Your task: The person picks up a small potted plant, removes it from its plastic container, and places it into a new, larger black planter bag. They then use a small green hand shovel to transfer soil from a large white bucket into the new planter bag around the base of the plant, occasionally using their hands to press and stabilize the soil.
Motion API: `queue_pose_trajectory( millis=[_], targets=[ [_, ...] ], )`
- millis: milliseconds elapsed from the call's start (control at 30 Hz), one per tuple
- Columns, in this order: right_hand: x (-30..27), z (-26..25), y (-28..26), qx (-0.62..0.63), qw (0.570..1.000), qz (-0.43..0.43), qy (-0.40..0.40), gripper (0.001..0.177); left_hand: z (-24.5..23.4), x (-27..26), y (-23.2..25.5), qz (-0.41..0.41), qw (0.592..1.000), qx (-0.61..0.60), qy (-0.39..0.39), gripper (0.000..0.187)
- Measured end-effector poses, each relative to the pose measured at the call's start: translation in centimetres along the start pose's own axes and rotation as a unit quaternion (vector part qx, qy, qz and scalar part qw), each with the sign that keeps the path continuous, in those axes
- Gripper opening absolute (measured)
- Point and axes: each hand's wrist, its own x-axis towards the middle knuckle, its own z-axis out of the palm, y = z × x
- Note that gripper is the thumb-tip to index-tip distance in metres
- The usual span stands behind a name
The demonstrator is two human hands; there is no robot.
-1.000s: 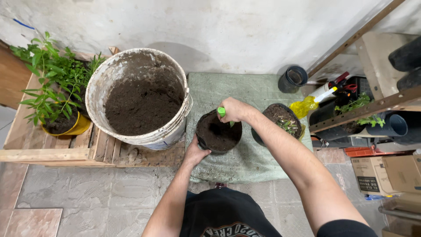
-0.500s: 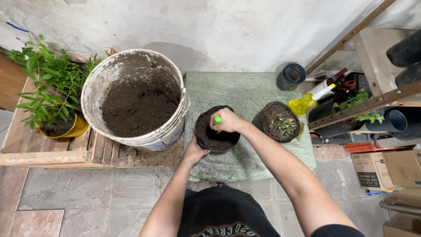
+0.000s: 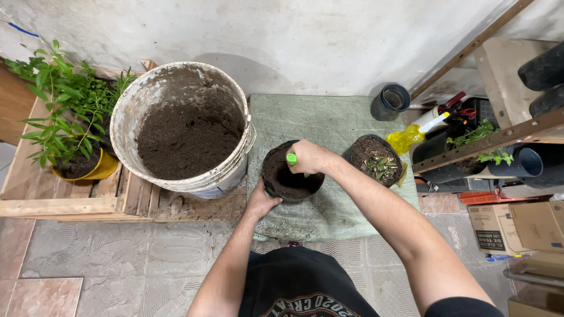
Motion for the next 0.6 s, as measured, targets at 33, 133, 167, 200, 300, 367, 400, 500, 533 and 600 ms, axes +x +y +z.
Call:
queue_pose_trajectory(
  millis=[33,133,167,200,300,367,400,500,533,600],
  targets=[
    [-0.5,-0.3,0.4,0.015,1.000,0.008,0.004,0.024,0.2,0.4,-0.4,0.000,1.000,0.005,0.002,0.127],
    [-3.3,0.1,2.1,0.042,0.999,-0.003,0.025,0.024,0.1,0.3,-0.6,-0.001,1.000,0.007,-0.001,0.127],
    [-4.4,0.2,2.8,0.053,0.997,-0.023,0.042,0.023,0.0,0.2,-0.3,-0.002,1.000,0.004,-0.007,0.127],
    [-5.5,0.6,3.7,0.053,0.997,-0.023,0.042,0.023,-0.2,0.3,-0.4,-0.001,1.000,0.004,-0.007,0.127],
    [-7.7,1.8,6.4,0.131,0.987,-0.053,0.082,0.021,-0.4,0.6,-0.7,-0.004,1.000,-0.014,-0.006,0.127],
    [-7.8,2.8,8.3,0.167,0.970,-0.068,0.162,0.021,-0.3,0.4,-0.9,-0.008,1.000,-0.003,-0.006,0.128],
    [-7.4,3.2,7.7,0.167,0.970,-0.069,0.161,0.021,-0.2,0.4,-1.1,-0.010,1.000,-0.003,-0.005,0.128],
    [-5.2,4.0,6.2,0.199,0.954,-0.114,0.194,0.017,-0.2,0.4,-0.4,-0.008,1.000,0.016,-0.011,0.129],
    [-4.0,4.6,5.8,0.228,0.946,-0.135,0.186,0.017,-0.2,0.1,0.1,-0.008,1.000,0.019,-0.012,0.129],
    [-1.8,5.1,5.4,0.258,0.936,-0.156,0.180,0.019,-0.4,-0.1,0.7,-0.007,1.000,0.025,-0.013,0.128]
  ],
)
